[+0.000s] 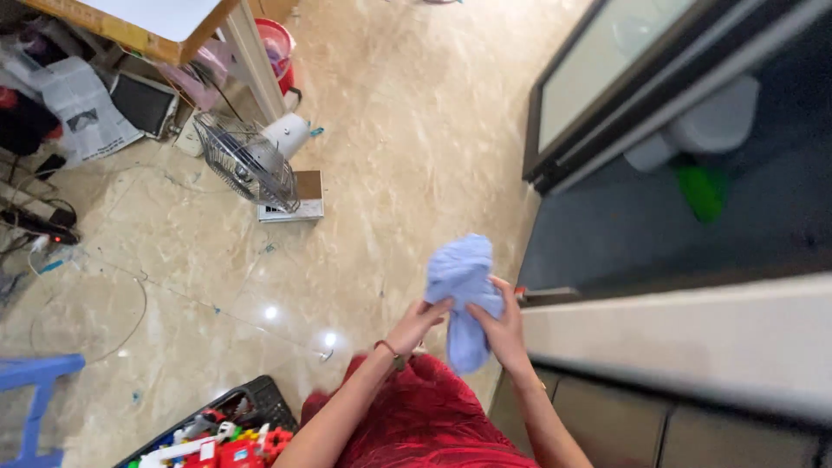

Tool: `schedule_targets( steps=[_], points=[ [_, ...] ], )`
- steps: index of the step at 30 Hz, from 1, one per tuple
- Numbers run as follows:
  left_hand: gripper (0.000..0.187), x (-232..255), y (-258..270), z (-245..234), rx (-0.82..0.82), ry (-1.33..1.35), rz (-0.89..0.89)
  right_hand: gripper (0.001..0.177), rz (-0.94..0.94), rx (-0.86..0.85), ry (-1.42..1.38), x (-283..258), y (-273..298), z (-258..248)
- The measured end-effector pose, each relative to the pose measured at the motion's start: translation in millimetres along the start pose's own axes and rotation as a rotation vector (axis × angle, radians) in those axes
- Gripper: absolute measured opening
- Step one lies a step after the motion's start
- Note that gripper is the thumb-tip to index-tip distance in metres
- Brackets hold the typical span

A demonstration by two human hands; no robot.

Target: Wiping a marble dining table with a cloth and then rinsing the cloth in a kitchen sink.

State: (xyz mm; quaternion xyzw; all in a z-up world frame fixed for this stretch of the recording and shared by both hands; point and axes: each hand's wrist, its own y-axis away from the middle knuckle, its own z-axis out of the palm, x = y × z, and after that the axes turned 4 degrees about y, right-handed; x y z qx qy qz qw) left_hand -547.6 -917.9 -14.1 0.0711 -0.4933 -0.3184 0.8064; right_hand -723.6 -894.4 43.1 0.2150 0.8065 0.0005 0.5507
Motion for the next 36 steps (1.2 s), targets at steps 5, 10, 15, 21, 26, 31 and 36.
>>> schedule_targets(
  steps=[5, 10, 15, 21, 26, 31, 36],
  points=[
    [0.077, 84, -59, -19, 0.258, 0.293, 0.028, 0.068, -0.266, -0.275, 0.04, -34, -147, 74],
    [0.038, 174, -130, -53, 0.54, 0.585, 0.169, 0.065, -0.139, -0.548, -0.127, -71, -263, 157],
    [0.038, 283, -225, -101, 0.628, 0.632, 0.123, 0.094, -0.214, -0.774, -0.125, -164, -374, 187],
    [0.064, 344, -377, -143, 0.53, 0.377, 0.026, 0.084, -0.339, -0.624, 0.148, -177, -530, 196],
    [0.072, 364, -500, -152, 0.429, 0.327, -0.114, 0.065, -0.229, -0.431, 0.102, -170, -625, 185],
    [0.085, 403, -619, -149, 0.304, 0.399, -0.239, 0.062, 0.008, -0.311, -0.031, -213, -744, 169],
    [0.082, 515, -726, -127, 0.301, 0.352, -0.106, 0.057, -0.211, -0.388, 0.102, -256, -906, 178]
  ],
)
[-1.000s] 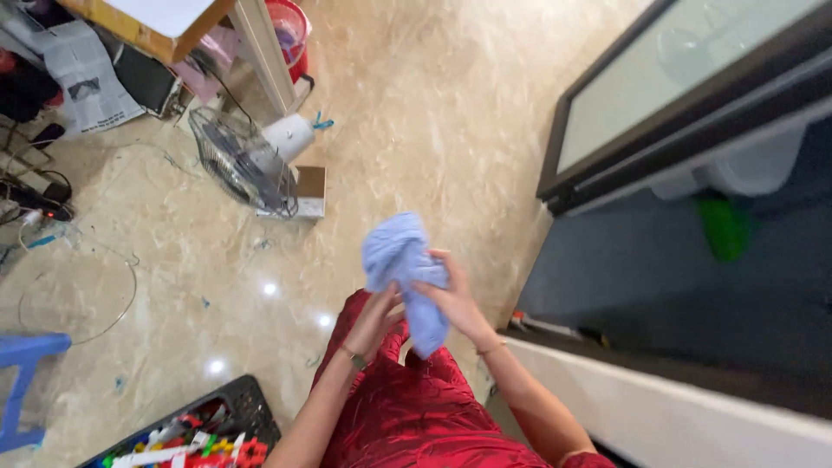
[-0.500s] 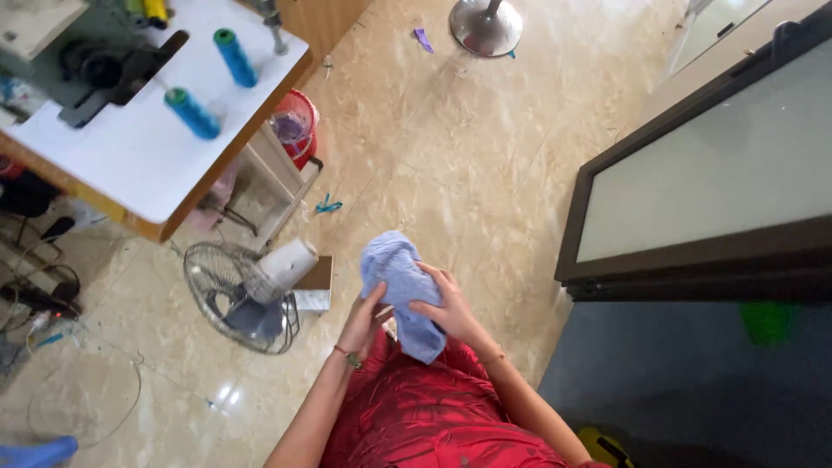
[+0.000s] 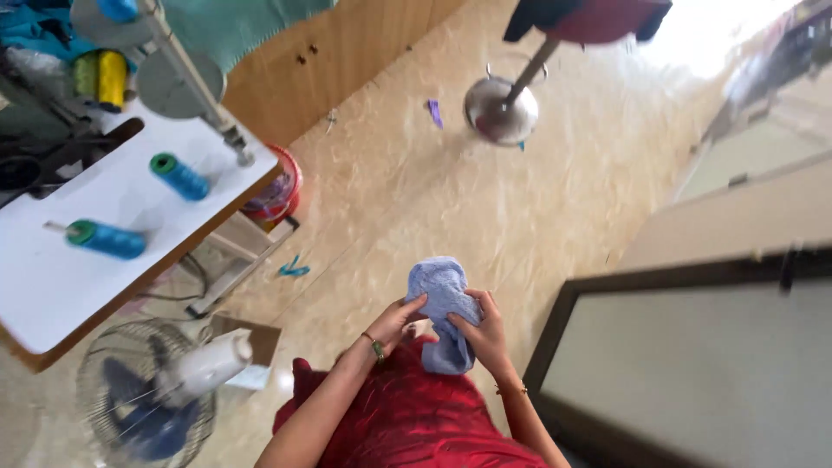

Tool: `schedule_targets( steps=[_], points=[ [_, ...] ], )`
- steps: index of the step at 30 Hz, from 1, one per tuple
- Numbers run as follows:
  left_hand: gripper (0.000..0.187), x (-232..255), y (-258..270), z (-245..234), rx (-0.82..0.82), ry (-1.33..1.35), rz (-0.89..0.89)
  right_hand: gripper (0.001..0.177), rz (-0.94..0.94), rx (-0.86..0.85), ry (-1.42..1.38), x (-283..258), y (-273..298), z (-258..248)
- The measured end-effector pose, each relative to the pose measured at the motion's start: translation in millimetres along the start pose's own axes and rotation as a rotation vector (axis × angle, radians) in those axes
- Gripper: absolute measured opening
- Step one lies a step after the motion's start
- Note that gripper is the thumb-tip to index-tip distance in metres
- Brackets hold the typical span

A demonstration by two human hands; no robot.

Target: Wiping a marble dining table with a cloth and then rinsing the cloth in a kitchen sink.

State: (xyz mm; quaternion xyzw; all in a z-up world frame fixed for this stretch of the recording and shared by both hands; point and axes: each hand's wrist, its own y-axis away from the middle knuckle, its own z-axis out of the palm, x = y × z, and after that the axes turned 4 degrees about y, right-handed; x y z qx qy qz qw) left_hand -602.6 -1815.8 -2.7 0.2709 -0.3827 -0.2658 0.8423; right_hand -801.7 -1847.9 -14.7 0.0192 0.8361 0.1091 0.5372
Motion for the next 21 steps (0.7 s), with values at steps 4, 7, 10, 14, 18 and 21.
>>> schedule_targets(
  steps=[4, 7, 10, 14, 18, 21],
  points=[
    [0.071, -6, -115, -28, 0.121, -0.02, 0.127, 0.056, -0.127, -0.121, 0.129, 5, -106, -16],
    [0.047, -2, -163, -67, 0.299, 0.021, 0.17, 0.05, -0.158, -0.17, 0.165, 5, -175, -7],
    [0.037, 18, -198, -110, 0.503, 0.155, 0.162, 0.047, -0.066, -0.156, 0.112, 5, -226, 7],
    [0.038, 52, -251, -170, 0.667, 0.327, 0.083, 0.042, 0.118, -0.136, 0.038, 15, -289, 23],
    [0.016, 81, -292, -227, 1.023, 0.128, 0.212, 0.039, 0.246, -0.106, 0.218, 25, -344, 18],
    [0.023, 110, -304, -258, 1.149, -0.175, -0.083, 0.042, 0.313, -0.057, 0.281, 20, -386, 13]
  ],
)
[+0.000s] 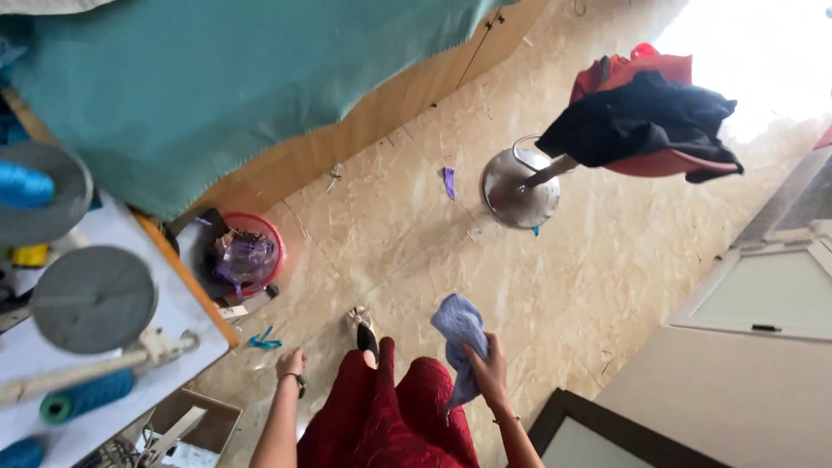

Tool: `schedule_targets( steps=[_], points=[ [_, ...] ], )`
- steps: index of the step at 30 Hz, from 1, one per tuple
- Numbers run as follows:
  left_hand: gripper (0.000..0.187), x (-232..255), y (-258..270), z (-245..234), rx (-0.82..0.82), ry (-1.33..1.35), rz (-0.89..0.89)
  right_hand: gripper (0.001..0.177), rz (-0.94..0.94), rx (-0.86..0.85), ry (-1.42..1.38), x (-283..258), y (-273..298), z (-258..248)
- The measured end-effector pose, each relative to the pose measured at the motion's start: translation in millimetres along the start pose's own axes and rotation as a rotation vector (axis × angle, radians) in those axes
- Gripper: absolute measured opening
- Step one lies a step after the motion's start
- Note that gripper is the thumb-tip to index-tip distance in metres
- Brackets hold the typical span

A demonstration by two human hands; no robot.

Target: Wiping a marble dining table with a cloth and then rinsing the cloth in a kitchen sink.

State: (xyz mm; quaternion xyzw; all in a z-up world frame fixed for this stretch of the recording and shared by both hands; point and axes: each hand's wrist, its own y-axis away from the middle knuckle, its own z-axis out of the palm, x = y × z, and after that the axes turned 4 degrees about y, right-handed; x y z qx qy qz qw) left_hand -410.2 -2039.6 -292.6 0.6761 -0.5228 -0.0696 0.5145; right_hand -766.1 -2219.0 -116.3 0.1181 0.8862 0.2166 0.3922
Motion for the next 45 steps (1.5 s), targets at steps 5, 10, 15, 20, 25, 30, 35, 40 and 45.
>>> schedule_targets(
  steps=[5, 10, 15, 20, 25, 30, 35, 40, 45],
  points=[
    [0.035, 41, -67, 22, -0.132, -0.096, 0.105, 0.042, 0.139, 0.038, -0.076, -1, -52, -8],
    [0.039, 61, -118, 48, -0.077, 0.427, -0.315, 0.048, 0.21, 0.03, 0.004, 17, -105, 1],
    [0.051, 29, -221, 92, -0.028, 0.741, -0.468, 0.048, 0.271, -0.042, 0.098, 62, -162, 16],
    [0.055, -15, -327, 119, 0.096, 0.893, -0.523, 0.051, 0.379, -0.08, 0.334, 118, -210, 35],
    [0.072, -37, -412, 121, 0.175, 1.1, -0.478, 0.046, 0.429, -0.06, 0.328, 174, -250, 65],
    [0.062, -51, -461, 136, 0.096, 1.377, -0.459, 0.048, 0.385, -0.119, 0.454, 194, -280, 89],
    [0.03, -33, -453, 156, 0.223, 1.662, -0.297, 0.044, 0.31, -0.14, 0.419, 175, -295, 94],
    [0.031, 4, -407, 176, 0.423, 1.759, -0.227, 0.051, 0.319, -0.168, 0.469, 144, -291, 74],
    [0.03, 27, -268, 201, 0.497, 1.339, -0.347, 0.051, 0.193, -0.172, 0.539, 122, -280, 34]
  ],
)
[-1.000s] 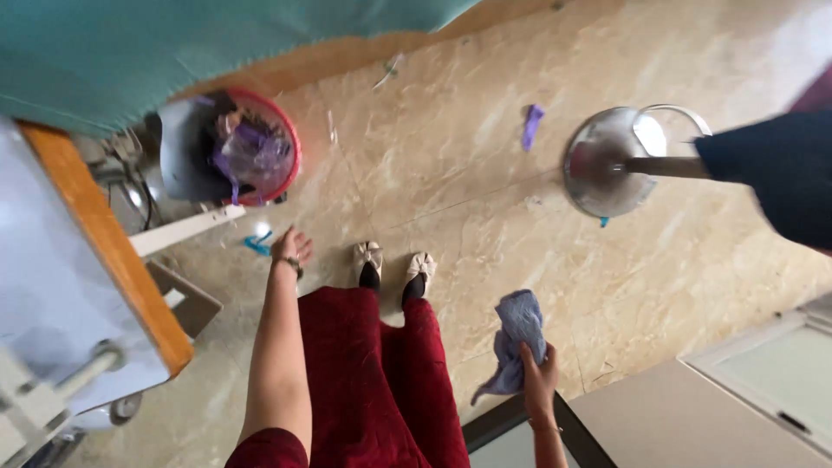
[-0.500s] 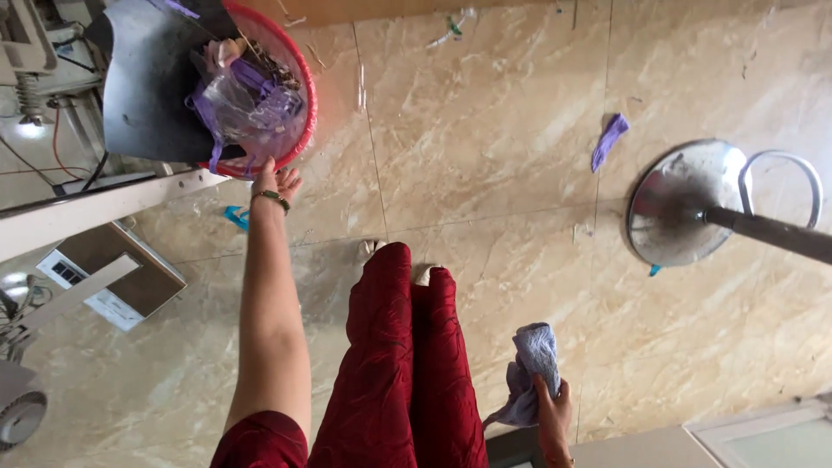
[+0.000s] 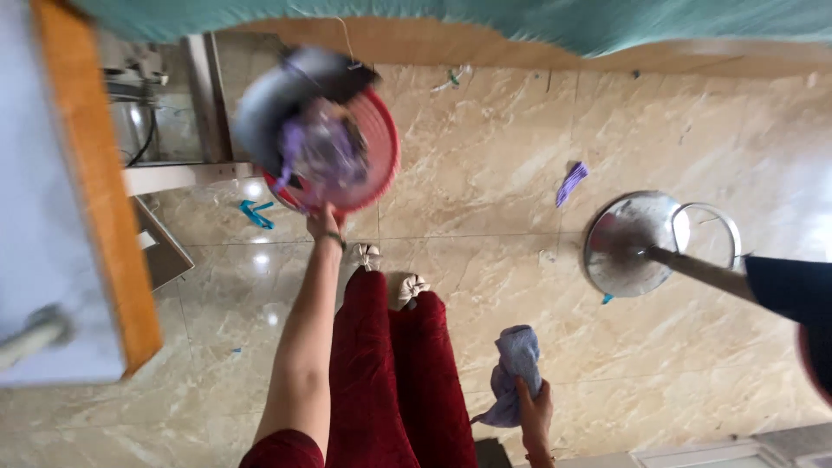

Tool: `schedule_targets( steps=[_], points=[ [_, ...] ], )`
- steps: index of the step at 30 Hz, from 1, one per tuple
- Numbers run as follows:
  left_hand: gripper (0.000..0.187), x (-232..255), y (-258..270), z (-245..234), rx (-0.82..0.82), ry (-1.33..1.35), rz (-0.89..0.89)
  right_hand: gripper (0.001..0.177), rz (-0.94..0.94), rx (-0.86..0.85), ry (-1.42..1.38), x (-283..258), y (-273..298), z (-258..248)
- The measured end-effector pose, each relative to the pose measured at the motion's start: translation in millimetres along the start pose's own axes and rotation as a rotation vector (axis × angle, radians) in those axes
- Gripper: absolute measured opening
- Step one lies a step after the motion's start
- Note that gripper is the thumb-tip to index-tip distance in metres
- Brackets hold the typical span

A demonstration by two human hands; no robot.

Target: Wiping a marble dining table with a cloth and then rinsing the cloth in a kitchen sink.

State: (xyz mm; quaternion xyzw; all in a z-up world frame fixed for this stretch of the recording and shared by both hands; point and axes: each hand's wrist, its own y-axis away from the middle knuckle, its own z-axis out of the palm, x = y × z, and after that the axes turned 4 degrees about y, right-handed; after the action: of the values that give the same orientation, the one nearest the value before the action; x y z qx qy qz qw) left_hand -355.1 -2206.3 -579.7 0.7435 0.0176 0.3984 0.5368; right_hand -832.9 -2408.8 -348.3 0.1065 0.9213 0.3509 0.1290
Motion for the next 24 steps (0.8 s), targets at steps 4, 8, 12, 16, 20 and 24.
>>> schedule_targets(
  steps=[4, 8, 12, 16, 20, 24],
  points=[
    [0.024, -5, 78, -75, 0.034, -0.154, -0.084, 0.05, -0.154, 0.016, 0.079, 16, 5, -35],
    [0.028, 19, 174, -154, -0.044, -0.332, -0.196, 0.058, -0.294, -0.042, 0.194, 18, -7, -63],
    [0.036, 38, 241, -239, -0.013, -0.454, -0.318, 0.063, -0.462, -0.089, 0.373, 8, -32, -77],
    [0.048, 58, 261, -332, -0.299, -1.417, 0.109, 0.063, -0.588, -0.193, 0.445, -34, -11, -81],
    [0.037, 71, 282, -427, 0.15, -0.095, -0.282, 0.078, -0.743, -0.202, 0.626, -77, 12, -57],
    [0.021, 76, 260, -505, 0.191, 0.041, -0.195, 0.045, -0.947, -0.235, 0.573, -123, 49, -5]
  ],
)
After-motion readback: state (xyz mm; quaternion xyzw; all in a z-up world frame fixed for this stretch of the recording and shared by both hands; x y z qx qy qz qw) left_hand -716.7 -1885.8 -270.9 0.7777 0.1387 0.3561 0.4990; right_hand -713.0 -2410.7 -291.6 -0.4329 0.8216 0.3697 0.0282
